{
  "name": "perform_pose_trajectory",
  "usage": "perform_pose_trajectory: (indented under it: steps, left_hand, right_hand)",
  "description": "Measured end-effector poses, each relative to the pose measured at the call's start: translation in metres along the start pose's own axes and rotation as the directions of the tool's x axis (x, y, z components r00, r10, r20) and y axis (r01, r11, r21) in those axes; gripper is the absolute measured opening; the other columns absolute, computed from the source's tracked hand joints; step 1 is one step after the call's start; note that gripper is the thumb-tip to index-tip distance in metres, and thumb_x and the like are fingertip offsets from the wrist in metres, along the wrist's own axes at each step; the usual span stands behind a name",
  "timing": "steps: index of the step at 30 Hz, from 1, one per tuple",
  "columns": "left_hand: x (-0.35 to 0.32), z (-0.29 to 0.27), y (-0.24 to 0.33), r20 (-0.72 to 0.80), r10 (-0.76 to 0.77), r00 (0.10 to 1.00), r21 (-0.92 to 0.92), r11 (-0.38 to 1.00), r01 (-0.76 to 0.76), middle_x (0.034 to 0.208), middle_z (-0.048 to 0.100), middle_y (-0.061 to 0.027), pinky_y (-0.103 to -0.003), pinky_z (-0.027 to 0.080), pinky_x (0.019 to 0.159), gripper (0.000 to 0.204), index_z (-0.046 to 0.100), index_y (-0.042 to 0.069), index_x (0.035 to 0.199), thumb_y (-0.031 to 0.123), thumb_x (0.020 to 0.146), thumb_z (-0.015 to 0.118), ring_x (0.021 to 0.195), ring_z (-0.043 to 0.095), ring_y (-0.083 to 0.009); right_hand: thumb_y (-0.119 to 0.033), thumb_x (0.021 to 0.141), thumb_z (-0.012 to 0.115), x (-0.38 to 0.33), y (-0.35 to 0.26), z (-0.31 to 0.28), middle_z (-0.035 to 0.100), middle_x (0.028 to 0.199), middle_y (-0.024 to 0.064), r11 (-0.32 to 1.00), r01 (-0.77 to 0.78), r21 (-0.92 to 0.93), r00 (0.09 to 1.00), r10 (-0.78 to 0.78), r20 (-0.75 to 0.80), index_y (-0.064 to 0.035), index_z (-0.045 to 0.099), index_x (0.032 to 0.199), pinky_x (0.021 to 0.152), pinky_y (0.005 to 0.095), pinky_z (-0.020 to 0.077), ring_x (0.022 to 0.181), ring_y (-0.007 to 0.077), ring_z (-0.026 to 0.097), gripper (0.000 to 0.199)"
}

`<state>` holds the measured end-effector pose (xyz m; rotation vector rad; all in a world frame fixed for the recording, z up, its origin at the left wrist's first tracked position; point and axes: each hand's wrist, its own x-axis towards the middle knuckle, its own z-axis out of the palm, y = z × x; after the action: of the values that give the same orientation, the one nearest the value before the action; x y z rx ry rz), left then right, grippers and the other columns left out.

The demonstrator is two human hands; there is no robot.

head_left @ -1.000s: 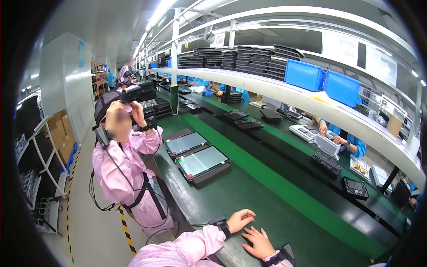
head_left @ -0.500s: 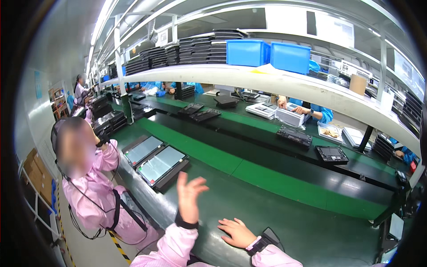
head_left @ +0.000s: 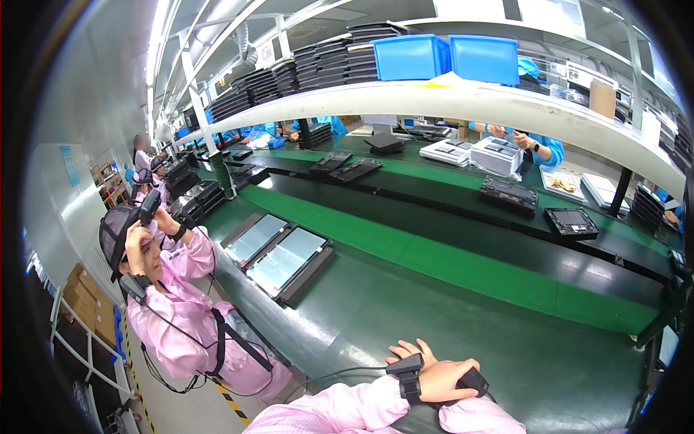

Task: Checking the functionality and screen response of multiple tablet devices on an assembly line.

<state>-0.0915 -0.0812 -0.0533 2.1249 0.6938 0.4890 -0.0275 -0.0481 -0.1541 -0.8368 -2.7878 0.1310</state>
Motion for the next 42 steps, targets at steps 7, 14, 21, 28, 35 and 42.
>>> perform_pose_trajectory:
  steps: [7, 14, 21, 28, 35, 42]
  left_hand:
    - [-0.002, -0.001, -0.019, -0.092, 0.218, 0.972, 0.107, 0.972, -0.208, 0.087, 0.065, -0.0117, -0.043, 0.047, 0.083, 0.045, 0.056, 0.006, 0.108, 0.037, 0.082, 0.075, 0.087, 0.063, -0.0321]
    - [-0.001, 0.004, -0.023, -0.154, 0.302, 0.941, 0.081, 0.953, -0.293, 0.085, 0.062, -0.0126, -0.044, 0.047, 0.081, 0.045, 0.054, 0.006, 0.105, 0.037, 0.079, 0.075, 0.086, 0.062, -0.0342]
    - [0.000, -0.002, -0.017, -0.120, 0.151, 0.981, 0.027, 0.988, -0.149, 0.085, 0.063, -0.0122, -0.043, 0.047, 0.080, 0.044, 0.054, 0.006, 0.104, 0.037, 0.080, 0.075, 0.086, 0.064, -0.0334]
    - [-0.005, -0.003, -0.021, -0.154, 0.166, 0.974, 0.111, 0.982, -0.150, 0.085, 0.064, -0.0105, -0.042, 0.047, 0.080, 0.044, 0.055, 0.006, 0.103, 0.036, 0.080, 0.076, 0.088, 0.064, -0.0332]
    - [-0.004, -0.007, -0.022, -0.149, 0.139, 0.979, 0.070, 0.989, -0.129, 0.085, 0.063, -0.0123, -0.045, 0.046, 0.082, 0.044, 0.055, 0.006, 0.107, 0.035, 0.081, 0.076, 0.089, 0.063, -0.0341]
    - [-0.042, -0.035, -0.022, -0.121, 0.154, 0.981, 0.070, 0.987, -0.147, 0.104, 0.066, -0.0142, -0.043, 0.045, 0.093, 0.037, 0.057, 0.006, 0.122, 0.024, 0.092, 0.067, 0.099, 0.063, -0.0319]
  right_hand:
    - [-0.045, 0.080, 0.066, -0.002, -0.005, -0.016, 0.054, 0.140, 0.0036, 0.965, -0.087, 0.247, 0.950, 0.155, -0.272, -0.0232, 0.066, 0.123, 0.111, 0.0628, 0.0245, 0.137, 0.0272, 0.040, 0.048]
    - [-0.045, 0.081, 0.064, -0.002, -0.006, -0.024, 0.052, 0.142, 0.0088, 0.945, -0.062, 0.321, 0.951, 0.154, -0.269, -0.0208, 0.062, 0.128, 0.110, 0.0646, 0.0243, 0.137, 0.0323, 0.041, 0.053]
    - [-0.048, 0.081, 0.063, -0.001, -0.003, -0.019, 0.050, 0.143, 0.0084, 0.967, -0.097, 0.236, 0.968, 0.147, -0.203, -0.0233, 0.061, 0.131, 0.110, 0.0642, 0.0238, 0.138, 0.0313, 0.040, 0.055]
    - [-0.055, 0.079, 0.066, 0.004, 0.000, -0.009, 0.050, 0.142, 0.0059, 0.975, -0.120, 0.186, 0.967, 0.157, -0.199, -0.0274, 0.060, 0.131, 0.110, 0.0650, 0.0257, 0.135, 0.0300, 0.043, 0.059]
    - [-0.053, 0.077, 0.070, 0.005, -0.001, -0.008, 0.059, 0.128, 0.0032, 0.963, -0.116, 0.241, 0.943, 0.183, -0.276, -0.0265, 0.068, 0.120, 0.110, 0.0629, 0.0286, 0.127, 0.0286, 0.053, 0.051]
    - [-0.038, 0.080, 0.066, 0.011, -0.008, -0.025, 0.055, 0.133, 0.0063, 0.977, -0.147, 0.153, 0.966, 0.175, -0.192, -0.0225, 0.065, 0.124, 0.111, 0.0610, 0.0269, 0.128, 0.0311, 0.049, 0.046]
